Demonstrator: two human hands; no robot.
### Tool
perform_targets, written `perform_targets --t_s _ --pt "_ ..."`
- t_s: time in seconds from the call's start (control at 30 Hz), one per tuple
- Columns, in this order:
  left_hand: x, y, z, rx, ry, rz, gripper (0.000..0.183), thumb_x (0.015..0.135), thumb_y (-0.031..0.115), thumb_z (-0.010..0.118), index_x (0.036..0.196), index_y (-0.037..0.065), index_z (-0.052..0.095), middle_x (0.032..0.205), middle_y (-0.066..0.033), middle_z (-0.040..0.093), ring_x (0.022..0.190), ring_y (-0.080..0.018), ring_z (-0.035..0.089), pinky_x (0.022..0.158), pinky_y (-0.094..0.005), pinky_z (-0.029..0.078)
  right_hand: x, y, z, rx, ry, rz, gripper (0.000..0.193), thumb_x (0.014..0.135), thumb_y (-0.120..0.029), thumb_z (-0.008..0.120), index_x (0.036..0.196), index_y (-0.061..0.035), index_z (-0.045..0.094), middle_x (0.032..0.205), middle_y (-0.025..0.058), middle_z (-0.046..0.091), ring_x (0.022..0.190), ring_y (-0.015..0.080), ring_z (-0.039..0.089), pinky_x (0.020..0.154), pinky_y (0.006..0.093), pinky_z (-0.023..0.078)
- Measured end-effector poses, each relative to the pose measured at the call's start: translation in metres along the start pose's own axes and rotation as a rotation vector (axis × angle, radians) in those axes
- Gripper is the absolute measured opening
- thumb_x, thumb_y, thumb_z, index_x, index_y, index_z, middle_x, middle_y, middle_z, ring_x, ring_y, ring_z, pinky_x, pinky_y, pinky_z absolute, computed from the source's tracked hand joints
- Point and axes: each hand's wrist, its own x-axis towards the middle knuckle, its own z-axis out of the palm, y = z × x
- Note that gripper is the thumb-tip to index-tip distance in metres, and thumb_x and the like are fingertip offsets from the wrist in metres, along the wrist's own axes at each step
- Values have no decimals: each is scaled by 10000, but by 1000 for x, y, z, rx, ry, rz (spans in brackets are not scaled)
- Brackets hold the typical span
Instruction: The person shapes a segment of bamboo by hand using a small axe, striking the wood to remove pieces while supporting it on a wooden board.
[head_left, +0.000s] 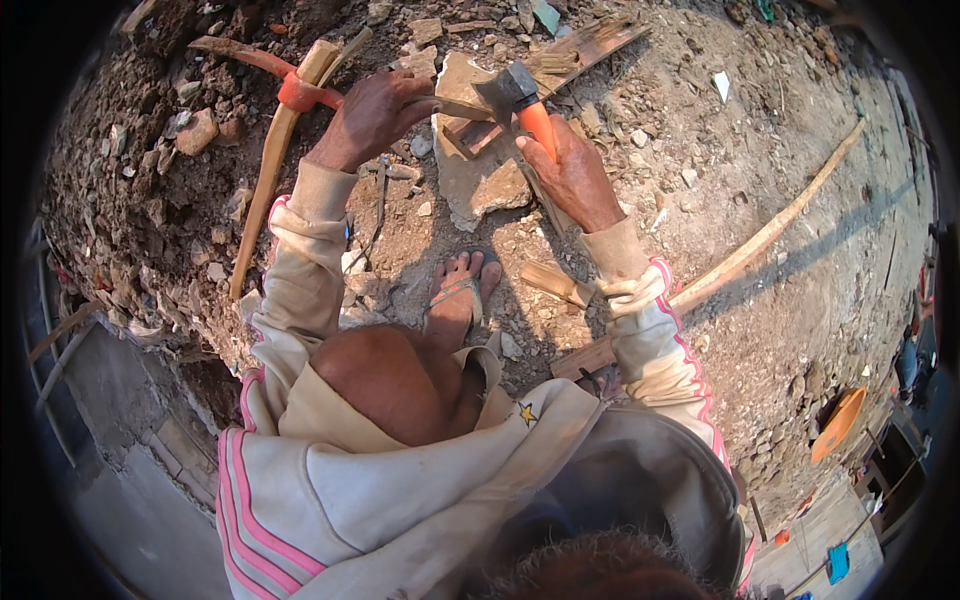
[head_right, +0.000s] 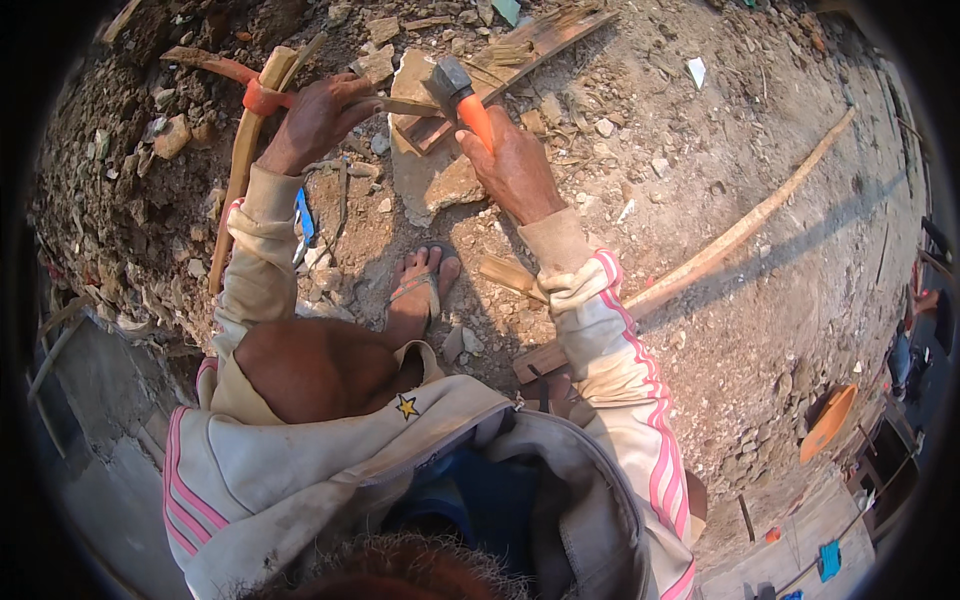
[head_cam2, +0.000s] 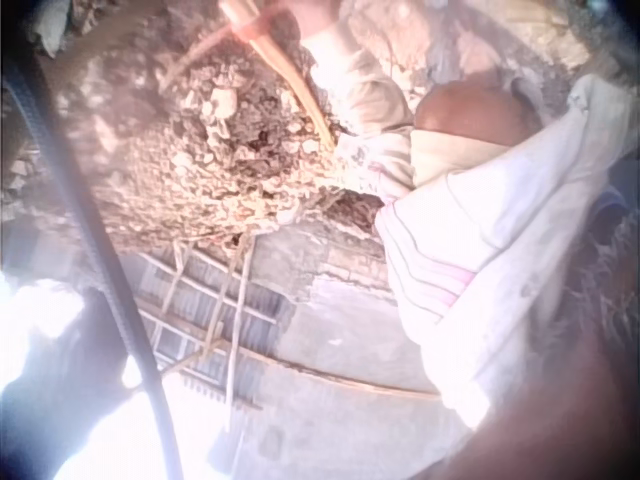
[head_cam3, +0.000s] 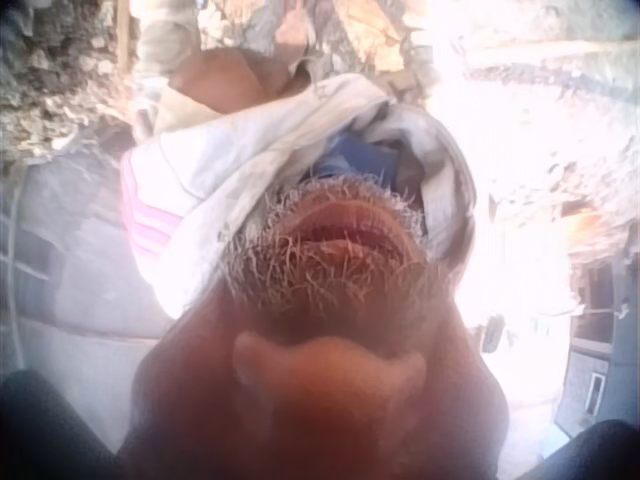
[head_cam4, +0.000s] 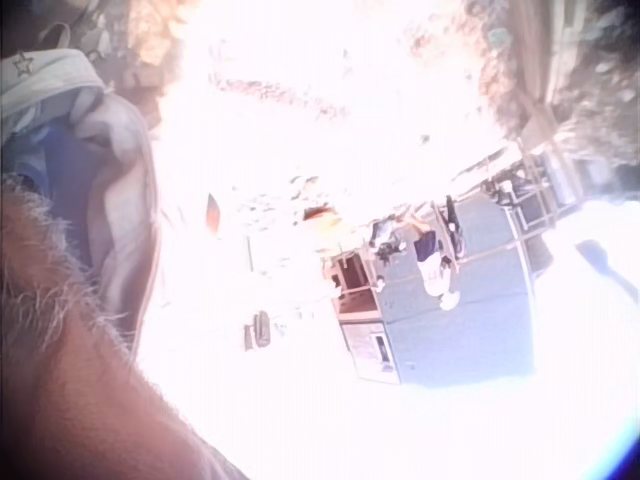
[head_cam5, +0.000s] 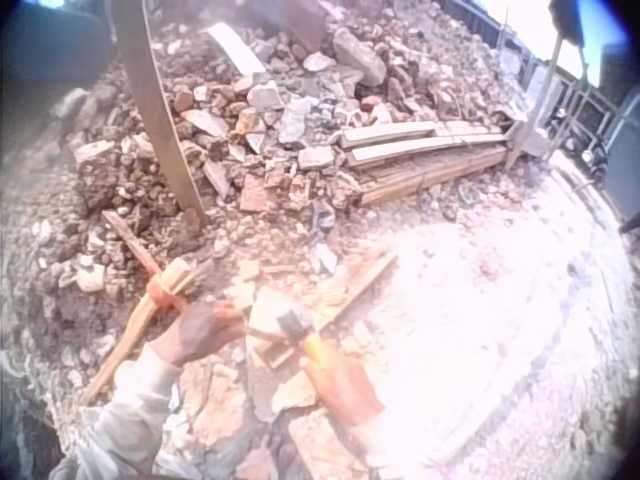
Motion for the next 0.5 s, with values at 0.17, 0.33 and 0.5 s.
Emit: perform_targets --t_s 0.17,0.33,0.5 --pt "-48 -5 11 -463 51 -460 423 1016 407 676 986 -14 698 775 -61 640 703 -164 610 693 -329 495 -9 38 -23 768 -153 583 339 1019 -450 653 1068 -130 554 691 -5 564 476 117 547 427 260 441" --pt "-82 5 44 -1318 240 -713 302 1050 340 638 988 49 689 805 4 649 725 -88 619 683 -248 498 -42 116 -53 1150 -94 743 324 1002 -431 702 1029 -167 516 677 -8 558 484 114 552 435 284 472" --pt "-82 23 57 -1519 105 -699 239 1043 297 657 1068 61 684 909 8 668 770 -88 627 720 -250 522 -69 174 -58 1114 -75 918 314 996 -420 711 994 -160 535 657 0 552 484 143 556 444 301 481"
